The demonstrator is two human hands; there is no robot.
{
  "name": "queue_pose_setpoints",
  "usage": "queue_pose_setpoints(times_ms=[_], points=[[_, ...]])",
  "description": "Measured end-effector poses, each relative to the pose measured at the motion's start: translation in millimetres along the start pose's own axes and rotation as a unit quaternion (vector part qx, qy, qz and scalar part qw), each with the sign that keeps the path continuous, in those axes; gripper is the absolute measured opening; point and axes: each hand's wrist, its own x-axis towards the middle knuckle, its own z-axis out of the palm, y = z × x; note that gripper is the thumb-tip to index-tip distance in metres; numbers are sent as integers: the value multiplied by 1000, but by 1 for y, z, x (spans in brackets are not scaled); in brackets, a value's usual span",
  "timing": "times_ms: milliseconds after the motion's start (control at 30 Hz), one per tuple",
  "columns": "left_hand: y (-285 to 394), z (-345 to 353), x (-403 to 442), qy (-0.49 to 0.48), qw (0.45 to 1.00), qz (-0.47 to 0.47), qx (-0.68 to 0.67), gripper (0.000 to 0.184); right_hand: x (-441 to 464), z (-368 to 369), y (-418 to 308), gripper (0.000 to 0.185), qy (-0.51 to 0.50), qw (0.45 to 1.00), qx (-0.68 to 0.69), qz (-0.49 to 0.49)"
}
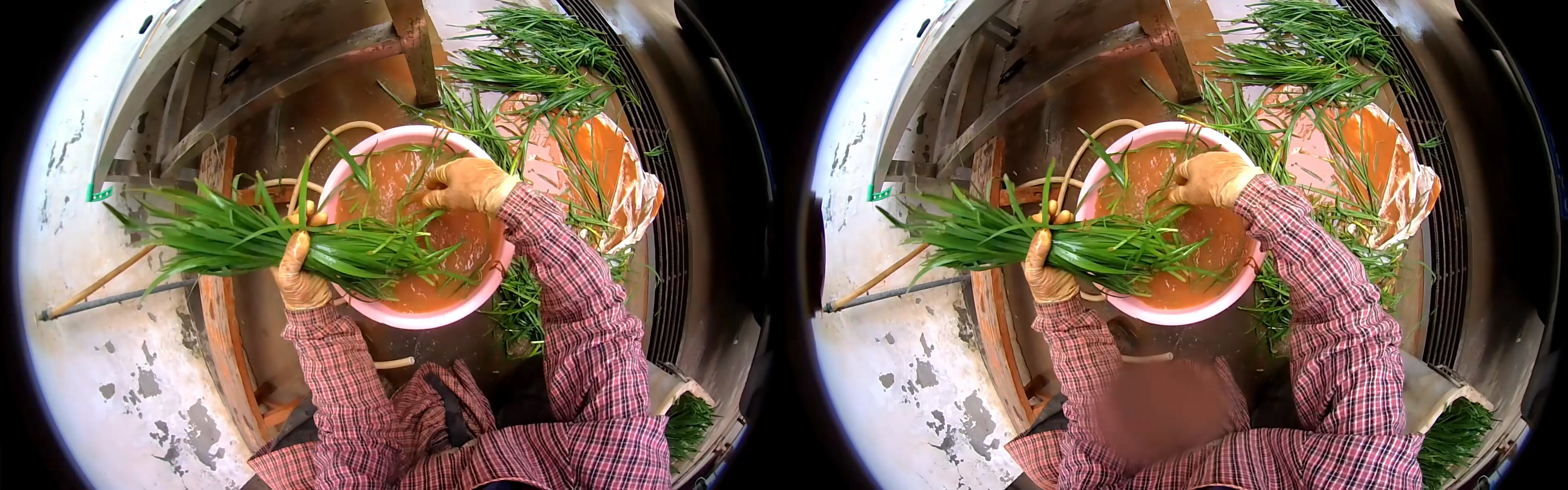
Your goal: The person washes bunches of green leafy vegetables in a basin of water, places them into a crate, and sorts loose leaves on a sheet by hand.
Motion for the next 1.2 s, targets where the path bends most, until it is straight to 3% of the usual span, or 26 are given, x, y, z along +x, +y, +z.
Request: queue_pose_setpoints(times_ms=[100,167,233,300,433,533,700,800,833,933,1200], points=[[5,-2,-7,-4,1000,9,20,31,-6,5,10,50,-26,993,-89,73],[0,-4,-10,-45,998,27,29,32,-4,7,13,55,4,997,-66,50],[-14,-8,-16,5,997,36,70,35,2,6,4,62,-9,998,-3,54],[-34,-21,-24,81,990,-2,119,38,9,12,0,83,-117,990,-21,70],[-69,-43,-33,139,983,-44,113,47,28,53,3,97,-123,988,51,82],[-64,-34,-38,145,984,-74,65,44,41,57,-7,110,-106,971,189,103],[-68,-23,-5,183,975,-116,44,48,88,76,-20,107,-70,974,204,64],[-94,-46,20,203,960,-172,83,49,101,87,-26,97,-59,956,282,55],[-99,-46,28,206,955,-194,92,46,101,88,-27,86,-67,950,302,43],[-110,-48,42,218,954,-188,84,38,106,100,-24,59,-68,934,351,11],[-109,-48,38,134,975,-159,75,30,86,88,-20,50,-112,909,397,51]])
